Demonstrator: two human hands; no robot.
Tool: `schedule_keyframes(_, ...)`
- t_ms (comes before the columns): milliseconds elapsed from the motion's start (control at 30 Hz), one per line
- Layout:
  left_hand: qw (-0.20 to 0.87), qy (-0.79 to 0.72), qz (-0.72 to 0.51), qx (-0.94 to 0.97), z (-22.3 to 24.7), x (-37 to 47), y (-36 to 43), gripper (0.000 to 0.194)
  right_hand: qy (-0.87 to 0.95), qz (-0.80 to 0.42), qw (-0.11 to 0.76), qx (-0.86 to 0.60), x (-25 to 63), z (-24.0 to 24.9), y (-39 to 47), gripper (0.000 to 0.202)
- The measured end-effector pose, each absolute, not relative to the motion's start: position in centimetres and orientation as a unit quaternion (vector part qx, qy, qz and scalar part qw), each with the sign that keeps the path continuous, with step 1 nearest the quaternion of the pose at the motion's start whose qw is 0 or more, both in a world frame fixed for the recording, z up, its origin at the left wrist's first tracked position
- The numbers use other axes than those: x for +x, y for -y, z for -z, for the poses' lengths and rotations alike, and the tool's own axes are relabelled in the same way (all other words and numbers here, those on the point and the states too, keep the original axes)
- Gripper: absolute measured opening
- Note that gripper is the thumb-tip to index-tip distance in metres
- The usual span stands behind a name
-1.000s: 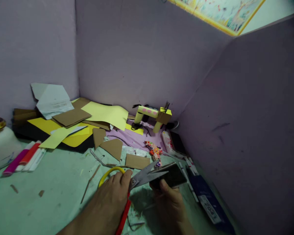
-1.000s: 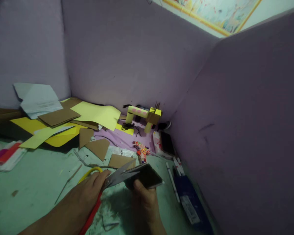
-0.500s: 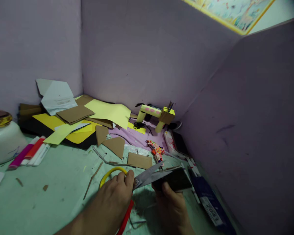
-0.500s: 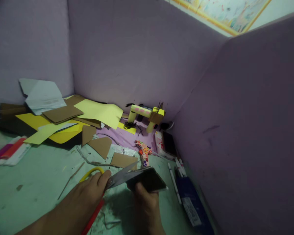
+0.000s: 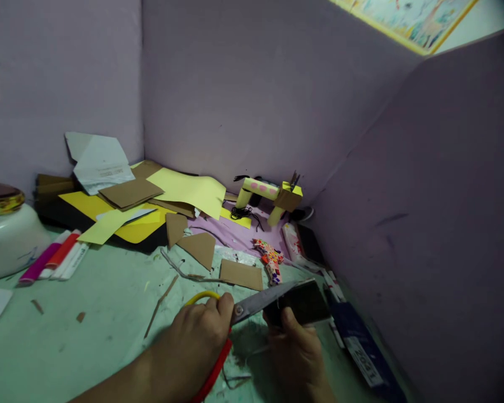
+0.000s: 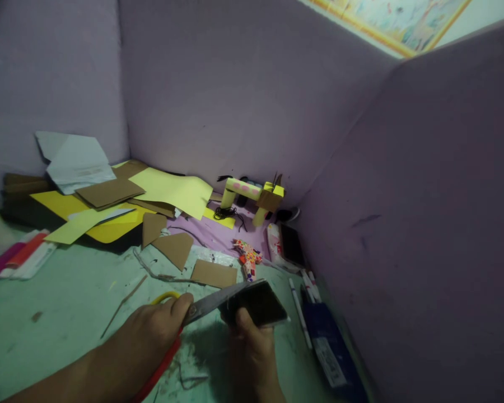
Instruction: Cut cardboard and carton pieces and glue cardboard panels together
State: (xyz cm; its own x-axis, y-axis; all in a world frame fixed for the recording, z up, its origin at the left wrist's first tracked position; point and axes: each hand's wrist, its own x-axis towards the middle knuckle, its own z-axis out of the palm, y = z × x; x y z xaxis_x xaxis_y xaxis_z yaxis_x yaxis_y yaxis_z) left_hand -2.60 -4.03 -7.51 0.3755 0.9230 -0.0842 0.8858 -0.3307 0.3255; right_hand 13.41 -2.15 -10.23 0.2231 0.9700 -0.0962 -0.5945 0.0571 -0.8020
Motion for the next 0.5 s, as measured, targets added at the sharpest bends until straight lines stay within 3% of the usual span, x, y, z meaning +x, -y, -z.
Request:
schedule_keyframes(167, 0.244, -0.544, -0.185, 0.781, 7.6, -3.7, 2.5, 0.031, 0.255, -0.613, 0.651, -0.368, 14.0, 10.6, 1.5, 0.033)
schedule_keyframes(300, 0.218, -0.571, -0.244, 0.753, 7.4, -5.2, 1.7, 0.029, 0.253, -0.627, 0.644, -0.358, 14.4, 10.9, 1.5, 0.032)
schedule_keyframes(500, 0.211, -0.524, -0.231, 0.792, 8.4, -4.0, 3.5, 0.057, 0.281, -0.626, 0.637, -0.351, 13.9, 10.6, 1.5, 0.036)
